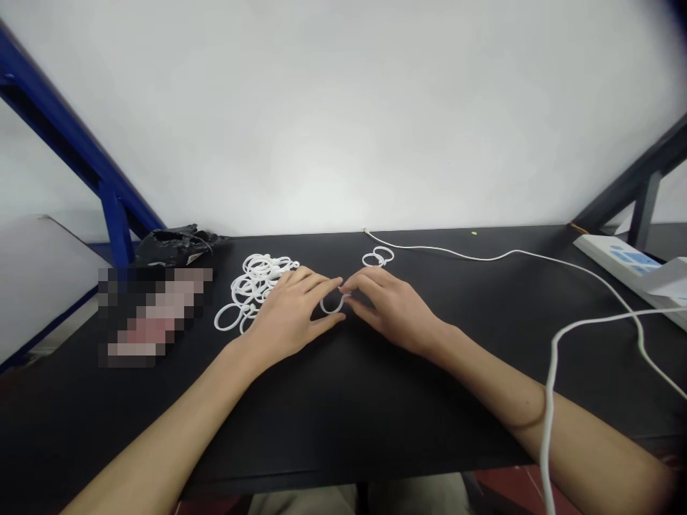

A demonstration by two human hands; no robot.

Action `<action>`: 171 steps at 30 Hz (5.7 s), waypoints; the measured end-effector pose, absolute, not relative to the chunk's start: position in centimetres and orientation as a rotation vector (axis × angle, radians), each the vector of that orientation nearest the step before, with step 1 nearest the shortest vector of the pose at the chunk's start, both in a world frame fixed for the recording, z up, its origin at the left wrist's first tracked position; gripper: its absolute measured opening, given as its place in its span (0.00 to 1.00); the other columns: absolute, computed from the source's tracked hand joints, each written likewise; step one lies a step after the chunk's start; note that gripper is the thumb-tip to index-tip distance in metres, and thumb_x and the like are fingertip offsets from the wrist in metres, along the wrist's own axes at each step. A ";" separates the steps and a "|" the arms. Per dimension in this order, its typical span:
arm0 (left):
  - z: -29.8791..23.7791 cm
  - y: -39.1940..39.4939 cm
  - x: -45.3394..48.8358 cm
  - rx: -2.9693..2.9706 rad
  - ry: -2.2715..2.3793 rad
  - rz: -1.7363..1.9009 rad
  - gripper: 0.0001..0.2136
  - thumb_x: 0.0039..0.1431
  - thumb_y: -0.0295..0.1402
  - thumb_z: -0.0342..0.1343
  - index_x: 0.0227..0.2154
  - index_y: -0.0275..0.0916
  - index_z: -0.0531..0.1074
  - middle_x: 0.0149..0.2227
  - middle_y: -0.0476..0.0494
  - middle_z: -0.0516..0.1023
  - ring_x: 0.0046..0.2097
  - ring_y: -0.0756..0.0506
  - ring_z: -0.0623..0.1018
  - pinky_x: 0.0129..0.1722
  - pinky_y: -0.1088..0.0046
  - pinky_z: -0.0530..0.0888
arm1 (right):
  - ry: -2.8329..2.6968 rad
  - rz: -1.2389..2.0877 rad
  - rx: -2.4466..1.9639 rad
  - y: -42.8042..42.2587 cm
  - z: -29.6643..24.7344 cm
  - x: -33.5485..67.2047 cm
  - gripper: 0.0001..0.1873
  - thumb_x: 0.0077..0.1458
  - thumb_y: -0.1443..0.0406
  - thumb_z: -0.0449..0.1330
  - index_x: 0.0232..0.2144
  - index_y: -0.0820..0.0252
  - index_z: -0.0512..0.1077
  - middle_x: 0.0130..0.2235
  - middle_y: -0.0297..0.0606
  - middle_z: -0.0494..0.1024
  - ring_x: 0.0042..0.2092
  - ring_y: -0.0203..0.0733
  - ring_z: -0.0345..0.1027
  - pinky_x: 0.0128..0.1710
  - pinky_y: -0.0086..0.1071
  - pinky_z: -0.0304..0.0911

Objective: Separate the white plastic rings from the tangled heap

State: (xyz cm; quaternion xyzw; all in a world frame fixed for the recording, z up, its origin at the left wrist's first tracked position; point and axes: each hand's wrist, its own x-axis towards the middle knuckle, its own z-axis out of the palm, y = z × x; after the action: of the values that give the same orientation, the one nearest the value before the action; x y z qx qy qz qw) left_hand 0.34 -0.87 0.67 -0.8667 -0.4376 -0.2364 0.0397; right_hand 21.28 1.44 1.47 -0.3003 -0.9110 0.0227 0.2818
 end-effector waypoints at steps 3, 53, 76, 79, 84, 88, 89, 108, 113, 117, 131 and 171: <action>0.6 -0.9 0.6 -2.673 -1.353 -0.739 0.16 0.62 0.38 0.55 0.51 0.39 0.69 0.47 0.42 0.77 0.48 0.40 0.71 0.50 0.57 0.68 | -2.426 0.179 -0.793 1.4 1.5 21.3 0.04 0.63 0.67 0.53 0.41 0.58 0.67 0.38 0.38 0.76 0.39 0.40 0.69 0.39 0.33 0.66; 0.6 1.5 -4.2 -2.114 -2.151 -0.359 0.36 0.58 0.57 0.45 0.59 0.32 0.61 0.62 0.29 0.64 0.61 0.30 0.65 0.58 0.51 0.64 | -2.318 0.255 -1.283 3.0 2.1 23.3 0.14 0.60 0.66 0.55 0.49 0.55 0.68 0.38 0.35 0.77 0.36 0.39 0.70 0.37 0.32 0.62; -0.3 2.7 -5.1 -2.314 -2.101 -0.502 0.39 0.62 0.58 0.37 0.66 0.32 0.51 0.69 0.36 0.48 0.70 0.35 0.47 0.67 0.49 0.45 | -2.427 0.328 -1.063 3.7 0.8 23.3 0.03 0.54 0.71 0.57 0.33 0.59 0.69 0.38 0.39 0.71 0.38 0.39 0.65 0.40 0.33 0.62; 0.5 2.7 -5.6 -2.259 -2.045 -0.788 0.33 0.66 0.53 0.35 0.65 0.33 0.56 0.68 0.36 0.53 0.69 0.37 0.51 0.67 0.50 0.47 | -2.449 0.288 -1.063 4.0 0.6 23.6 0.05 0.58 0.71 0.54 0.35 0.58 0.68 0.38 0.38 0.72 0.39 0.40 0.66 0.40 0.33 0.61; 2.0 1.7 -6.3 -2.103 -1.992 -0.994 0.27 0.68 0.47 0.34 0.57 0.35 0.66 0.62 0.36 0.66 0.64 0.40 0.63 0.65 0.56 0.57 | -2.375 0.133 -1.356 3.8 0.7 23.6 0.10 0.58 0.66 0.57 0.43 0.57 0.66 0.47 0.43 0.70 0.40 0.43 0.68 0.36 0.35 0.63; 1.6 -0.9 -7.3 -2.242 -2.075 -0.700 0.28 0.66 0.50 0.37 0.58 0.37 0.64 0.64 0.37 0.62 0.66 0.38 0.60 0.65 0.53 0.56 | -2.365 0.070 -1.537 3.5 1.0 23.6 0.09 0.59 0.60 0.58 0.39 0.58 0.67 0.42 0.43 0.73 0.43 0.49 0.68 0.35 0.37 0.62; 1.2 -1.8 -7.6 -2.259 -2.073 -0.652 0.28 0.66 0.51 0.37 0.60 0.38 0.62 0.66 0.38 0.60 0.66 0.37 0.58 0.65 0.52 0.56 | -2.378 0.079 -1.532 3.5 1.1 23.6 0.07 0.59 0.61 0.57 0.37 0.57 0.68 0.41 0.42 0.74 0.43 0.49 0.68 0.36 0.37 0.62; -1.9 -0.8 -7.4 -2.336 -1.953 -0.417 0.35 0.65 0.52 0.37 0.68 0.34 0.46 0.71 0.37 0.41 0.70 0.37 0.44 0.67 0.51 0.46 | -2.114 0.594 -1.122 3.3 0.9 22.7 0.02 0.57 0.67 0.58 0.33 0.59 0.71 0.31 0.34 0.78 0.30 0.33 0.70 0.33 0.29 0.66; -1.6 0.2 -6.8 -2.391 -1.918 -0.374 0.34 0.65 0.53 0.38 0.68 0.38 0.48 0.70 0.40 0.45 0.70 0.38 0.47 0.68 0.52 0.46 | -2.123 0.624 -1.084 3.3 0.9 22.7 0.02 0.57 0.69 0.57 0.34 0.59 0.70 0.31 0.34 0.77 0.31 0.33 0.70 0.34 0.28 0.67; -1.7 0.4 -6.9 -2.419 -1.879 -0.386 0.32 0.65 0.53 0.38 0.67 0.42 0.50 0.70 0.44 0.46 0.70 0.38 0.49 0.67 0.51 0.48 | -2.142 0.592 -1.059 3.2 1.2 22.6 0.03 0.56 0.70 0.57 0.30 0.59 0.69 0.29 0.32 0.75 0.29 0.32 0.68 0.32 0.27 0.65; -1.9 0.4 -6.9 -2.402 -1.899 -0.383 0.35 0.65 0.53 0.37 0.68 0.37 0.43 0.70 0.42 0.44 0.70 0.39 0.45 0.68 0.52 0.46 | -2.191 0.525 -1.078 3.2 0.3 22.3 0.02 0.57 0.68 0.57 0.33 0.58 0.70 0.32 0.33 0.76 0.32 0.33 0.69 0.35 0.29 0.65; 0.4 2.3 -4.6 -2.488 -1.928 -0.165 0.37 0.62 0.60 0.34 0.67 0.43 0.49 0.70 0.42 0.46 0.70 0.36 0.47 0.66 0.48 0.48 | -2.275 0.531 -1.220 3.1 0.5 22.2 0.02 0.56 0.68 0.59 0.32 0.58 0.72 0.31 0.32 0.76 0.31 0.34 0.66 0.33 0.29 0.59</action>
State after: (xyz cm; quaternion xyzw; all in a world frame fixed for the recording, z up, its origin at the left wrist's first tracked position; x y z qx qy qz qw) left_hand -4.64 2.29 0.38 -0.7894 -0.6116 -0.0524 -0.0050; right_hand 22.23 3.12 0.50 -0.4481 -0.8357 0.1951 0.2504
